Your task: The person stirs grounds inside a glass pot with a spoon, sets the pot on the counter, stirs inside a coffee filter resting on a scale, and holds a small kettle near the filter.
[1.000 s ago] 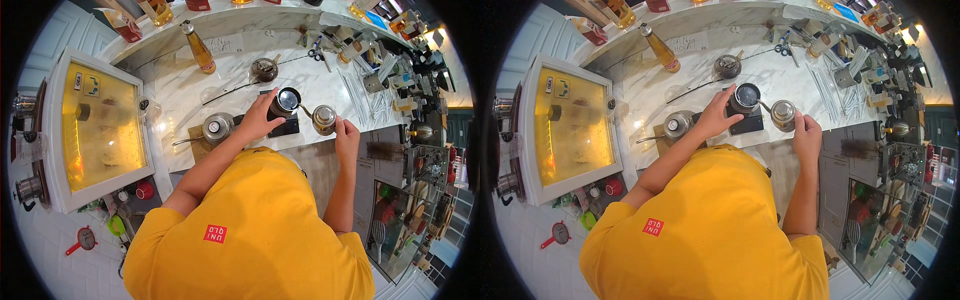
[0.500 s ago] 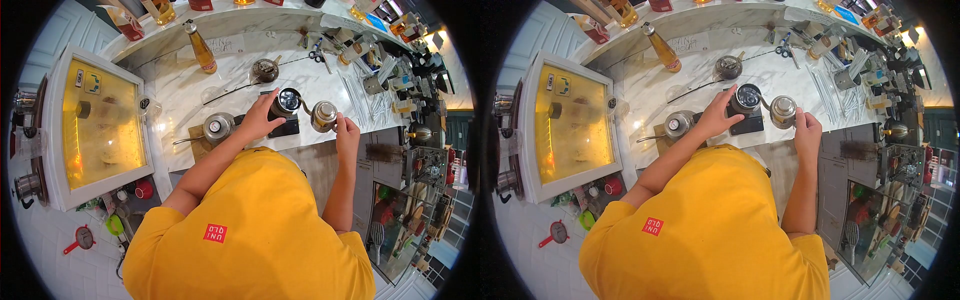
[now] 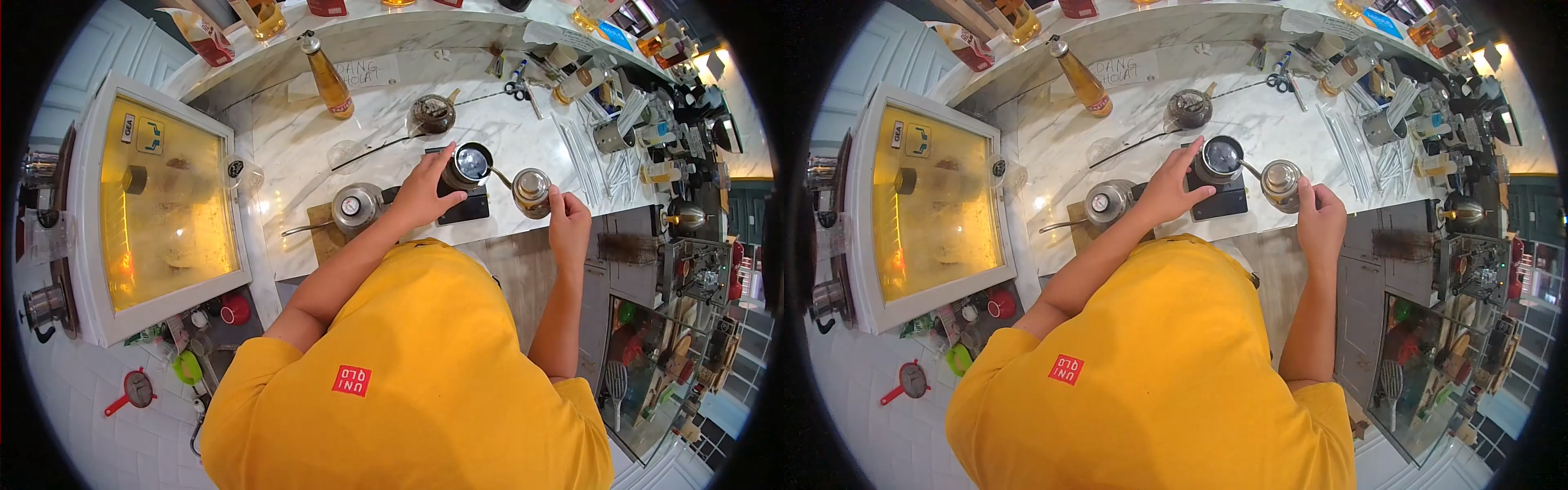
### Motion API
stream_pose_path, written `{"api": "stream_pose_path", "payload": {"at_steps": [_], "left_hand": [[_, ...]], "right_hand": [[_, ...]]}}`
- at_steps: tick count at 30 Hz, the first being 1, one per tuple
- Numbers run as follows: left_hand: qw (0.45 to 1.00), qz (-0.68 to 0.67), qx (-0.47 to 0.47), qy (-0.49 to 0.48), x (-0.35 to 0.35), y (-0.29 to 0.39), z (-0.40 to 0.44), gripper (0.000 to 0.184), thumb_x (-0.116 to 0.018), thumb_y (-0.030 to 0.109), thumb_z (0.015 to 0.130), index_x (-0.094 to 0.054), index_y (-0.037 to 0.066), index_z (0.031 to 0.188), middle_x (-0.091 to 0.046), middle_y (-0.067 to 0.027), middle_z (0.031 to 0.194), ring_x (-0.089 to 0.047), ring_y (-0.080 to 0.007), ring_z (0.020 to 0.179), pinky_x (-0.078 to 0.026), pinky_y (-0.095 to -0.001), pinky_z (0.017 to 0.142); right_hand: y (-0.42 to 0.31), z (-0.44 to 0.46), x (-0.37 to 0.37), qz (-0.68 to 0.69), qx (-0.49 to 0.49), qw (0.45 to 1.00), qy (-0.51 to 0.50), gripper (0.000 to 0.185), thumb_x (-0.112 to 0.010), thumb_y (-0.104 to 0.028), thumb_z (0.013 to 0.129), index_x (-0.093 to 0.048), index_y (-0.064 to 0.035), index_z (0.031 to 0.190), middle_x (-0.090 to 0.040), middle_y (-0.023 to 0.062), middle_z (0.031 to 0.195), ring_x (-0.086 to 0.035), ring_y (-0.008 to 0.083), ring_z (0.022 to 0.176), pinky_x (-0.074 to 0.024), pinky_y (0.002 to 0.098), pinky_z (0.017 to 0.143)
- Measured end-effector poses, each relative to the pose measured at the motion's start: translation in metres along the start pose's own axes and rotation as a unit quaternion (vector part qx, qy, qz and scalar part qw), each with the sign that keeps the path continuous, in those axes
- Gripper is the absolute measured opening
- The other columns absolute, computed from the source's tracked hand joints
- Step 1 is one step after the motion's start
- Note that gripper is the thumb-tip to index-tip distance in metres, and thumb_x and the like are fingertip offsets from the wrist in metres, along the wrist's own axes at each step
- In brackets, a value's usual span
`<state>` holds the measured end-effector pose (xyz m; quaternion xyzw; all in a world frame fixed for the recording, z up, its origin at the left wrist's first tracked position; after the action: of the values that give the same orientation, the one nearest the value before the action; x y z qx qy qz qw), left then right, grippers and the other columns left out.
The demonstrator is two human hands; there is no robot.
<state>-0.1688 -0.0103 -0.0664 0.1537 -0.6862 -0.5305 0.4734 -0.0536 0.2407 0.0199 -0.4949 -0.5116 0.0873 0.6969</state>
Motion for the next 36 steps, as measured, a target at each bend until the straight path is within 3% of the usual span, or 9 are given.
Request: {"api": "stream_pose_path", "payload": {"at_steps": [3,6,9,12,18,21,27,30,36], "left_hand": [[1.0,0.001,-0.007,0.007,0.0,0.0,0.0,0.097,-0.082,0.03,0.082,-0.027,0.018,0.161,-0.051,-0.0181,0.139,-0.055,-0.0376,0.124,-0.048,-0.0425,0.104],[1.0,0.0,-0.006,0.005,0.001,0.0,0.0,0.097,-0.082,0.03,0.082,-0.027,0.018,0.161,-0.051,-0.018,0.139,-0.055,-0.0377,0.124,-0.048,-0.0426,0.104],[1.0,0.002,-0.001,0.001,0.001,0.001,-0.001,0.097,-0.082,0.03,0.082,-0.027,0.019,0.161,-0.05,-0.018,0.14,-0.055,-0.0379,0.124,-0.048,-0.0427,0.104],[0.999,0.024,-0.032,0.027,0.002,0.001,-0.002,0.097,-0.082,0.031,0.083,-0.027,0.018,0.162,-0.054,-0.0156,0.133,-0.061,-0.0306,0.107,-0.051,-0.0393,0.096],[0.999,0.024,-0.024,0.026,0.001,0.0,-0.001,0.097,-0.083,0.029,0.083,-0.027,0.018,0.162,-0.053,-0.0156,0.135,-0.06,-0.0304,0.107,-0.051,-0.0395,0.096],[0.999,0.02,-0.027,0.027,0.002,0.003,-0.002,0.097,-0.083,0.03,0.083,-0.027,0.018,0.162,-0.053,-0.0158,0.135,-0.06,-0.0306,0.107,-0.051,-0.0396,0.096],[0.999,0.025,-0.021,0.018,0.002,0.003,-0.001,0.097,-0.082,0.031,0.083,-0.026,0.018,0.162,-0.053,-0.0165,0.134,-0.061,-0.0317,0.109,-0.051,-0.0404,0.097],[0.999,0.027,-0.017,0.017,0.001,0.003,-0.001,0.097,-0.081,0.031,0.084,-0.026,0.018,0.162,-0.053,-0.0167,0.134,-0.061,-0.0321,0.11,-0.051,-0.0407,0.097],[0.999,0.025,-0.026,0.021,0.001,0.001,-0.001,0.097,-0.081,0.031,0.084,-0.026,0.018,0.162,-0.052,-0.0167,0.139,-0.061,-0.0319,0.109,-0.051,-0.0404,0.098]], "right_hand": [[0.001,0.0,-0.003,-0.022,-0.004,1.0,-0.002,0.045,-0.063,-0.035,0.099,-0.065,0.0052,0.081,-0.05,0.0077,0.061,-0.043,0.0138,0.061,-0.0395,0.0344,0.059],[-0.003,0.0,-0.004,-0.034,-0.005,0.999,-0.007,0.044,-0.063,-0.035,0.099,-0.065,0.0054,0.08,-0.049,0.0082,0.061,-0.042,0.0138,0.06,-0.0388,0.0347,0.058],[-0.004,0.002,-0.007,-0.016,0.008,1.0,-0.005,0.044,-0.064,-0.032,0.102,-0.064,0.0035,0.077,-0.049,-0.0044,0.063,-0.039,0.0052,0.063,-0.0313,0.0276,0.055],[0.006,0.006,-0.013,0.093,-0.024,0.995,-0.026,0.041,-0.065,-0.033,0.101,-0.065,0.0001,0.076,-0.049,-0.0062,0.065,-0.038,0.0038,0.062,-0.0301,0.0256,0.055],[0.019,0.005,-0.008,0.182,-0.1,0.978,-0.015,0.034,-0.066,-0.032,0.101,-0.065,-0.0082,0.077,-0.046,-0.0087,0.066,-0.033,0.0017,0.059,-0.026,0.0227,0.053],[0.016,0.004,-0.001,0.174,-0.091,0.98,-0.022,0.04,-0.065,-0.033,0.101,-0.067,0.0004,0.079,-0.049,-0.0068,0.068,-0.038,0.0046,0.067,-0.0319,0.0256,0.06],[0.0,0.004,0.007,0.088,-0.008,0.996,-0.015,0.044,-0.065,-0.035,0.1,-0.065,0.0029,0.078,-0.048,-0.0043,0.064,-0.039,0.0073,0.063,-0.033,0.0284,0.057],[0.002,0.003,0.004,0.015,-0.02,1.0,-0.011,0.044,-0.065,-0.035,0.1,-0.066,0.0045,0.08,-0.049,-0.0004,0.062,-0.041,0.0089,0.062,-0.0354,0.0296,0.058],[-0.012,-0.001,-0.002,-0.025,0.004,1.0,0.001,0.043,-0.065,-0.032,0.1,-0.065,0.004,0.078,-0.048,-0.0041,0.063,-0.039,0.0052,0.063,-0.0311,0.0269,0.056]]}}
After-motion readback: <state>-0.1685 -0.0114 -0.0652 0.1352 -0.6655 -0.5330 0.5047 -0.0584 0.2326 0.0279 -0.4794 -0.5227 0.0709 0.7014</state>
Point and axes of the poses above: each hand's wrist, its own z-axis towards the middle knuckle, its own x-axis out of the back of the hand, y = z × x, the point moved 10 cm from there along z, towards the middle knuckle
